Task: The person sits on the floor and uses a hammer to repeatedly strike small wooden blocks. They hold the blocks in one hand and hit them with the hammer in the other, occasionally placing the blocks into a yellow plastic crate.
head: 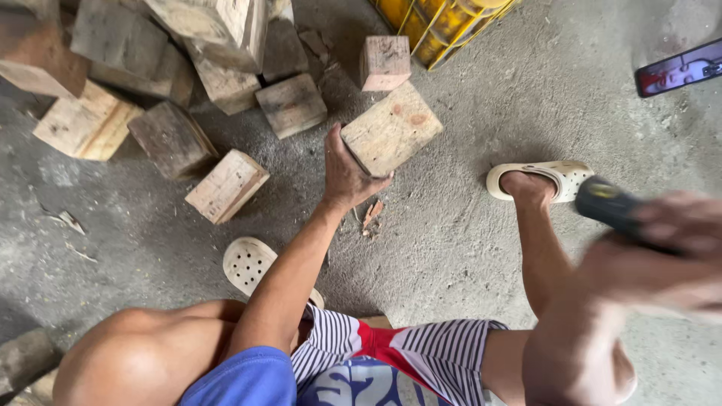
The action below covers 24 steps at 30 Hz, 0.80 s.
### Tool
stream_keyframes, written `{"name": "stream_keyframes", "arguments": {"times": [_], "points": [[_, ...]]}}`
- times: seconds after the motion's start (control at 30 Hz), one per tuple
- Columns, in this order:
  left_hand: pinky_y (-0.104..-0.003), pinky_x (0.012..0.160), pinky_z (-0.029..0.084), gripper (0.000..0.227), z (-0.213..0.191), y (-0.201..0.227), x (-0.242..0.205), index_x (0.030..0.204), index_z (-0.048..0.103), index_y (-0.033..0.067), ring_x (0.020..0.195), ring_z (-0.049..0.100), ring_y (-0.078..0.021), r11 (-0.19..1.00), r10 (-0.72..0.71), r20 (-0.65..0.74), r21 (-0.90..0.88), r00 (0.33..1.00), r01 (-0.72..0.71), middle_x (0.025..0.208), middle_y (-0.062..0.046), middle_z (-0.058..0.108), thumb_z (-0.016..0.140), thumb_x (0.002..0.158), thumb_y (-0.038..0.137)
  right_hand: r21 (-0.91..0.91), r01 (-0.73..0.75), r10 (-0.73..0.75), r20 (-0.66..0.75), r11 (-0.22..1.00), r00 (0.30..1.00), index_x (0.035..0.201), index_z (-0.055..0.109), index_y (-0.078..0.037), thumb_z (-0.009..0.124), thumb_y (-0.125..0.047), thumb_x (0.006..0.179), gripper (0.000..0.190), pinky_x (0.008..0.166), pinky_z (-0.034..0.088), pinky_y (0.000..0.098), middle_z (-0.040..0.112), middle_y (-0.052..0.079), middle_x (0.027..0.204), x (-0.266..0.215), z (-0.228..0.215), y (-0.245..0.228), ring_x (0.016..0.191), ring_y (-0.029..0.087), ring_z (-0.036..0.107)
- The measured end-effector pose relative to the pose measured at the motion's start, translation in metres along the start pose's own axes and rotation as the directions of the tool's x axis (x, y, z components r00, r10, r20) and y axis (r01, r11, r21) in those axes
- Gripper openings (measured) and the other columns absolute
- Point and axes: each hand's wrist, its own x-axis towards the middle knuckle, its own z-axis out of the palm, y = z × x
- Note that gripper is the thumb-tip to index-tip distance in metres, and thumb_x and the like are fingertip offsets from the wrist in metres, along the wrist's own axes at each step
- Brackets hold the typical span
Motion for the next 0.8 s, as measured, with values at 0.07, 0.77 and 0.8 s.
{"name": "stream_keyframes", "arguments": {"times": [0.07,0.77,0.8], "points": [[-0.057,0.124,0.033,0.156,0.001,-0.004,0.002,0.154,-0.001,0.0034,0.137,0.042,-0.0404,0.999,0.049,-0.03,-0.013,0.998,-0.049,0.141,-0.025,0.035,0.103,0.049,0.056,-0.486,0.022,0.133,0.283,0.874,0.95,0.098,0.05,-0.002,0.062,-0.022,0.106,0.024,0.045,0.046,0.0354,0.057,0.009,0.066,-0.052,0.022,0.049,0.049,0.02,0.055],[-0.055,0.124,0.03,0.159,0.004,0.003,-0.002,0.154,-0.003,-0.0002,0.14,0.036,-0.045,1.0,-0.013,0.067,0.025,0.998,0.012,0.145,-0.03,0.032,0.102,0.048,0.057,-0.515,0.076,0.09,0.289,0.854,0.953,0.11,0.052,-0.013,0.054,-0.026,0.108,0.013,0.074,0.052,0.0338,0.06,0.009,0.093,-0.055,-0.008,0.044,0.078,0.021,0.059],[-0.056,0.124,0.029,0.159,0.004,0.003,0.001,0.153,-0.003,0.0002,0.14,0.036,-0.0444,0.998,0.033,0.048,0.042,0.998,-0.035,0.145,-0.03,0.033,0.101,0.047,0.058,-0.72,0.148,0.255,0.419,0.679,0.871,0.117,0.05,-0.013,0.056,-0.017,0.106,0.013,0.072,0.054,0.0369,0.062,0.011,0.095,-0.079,0.012,0.057,0.077,0.025,0.062]]}}
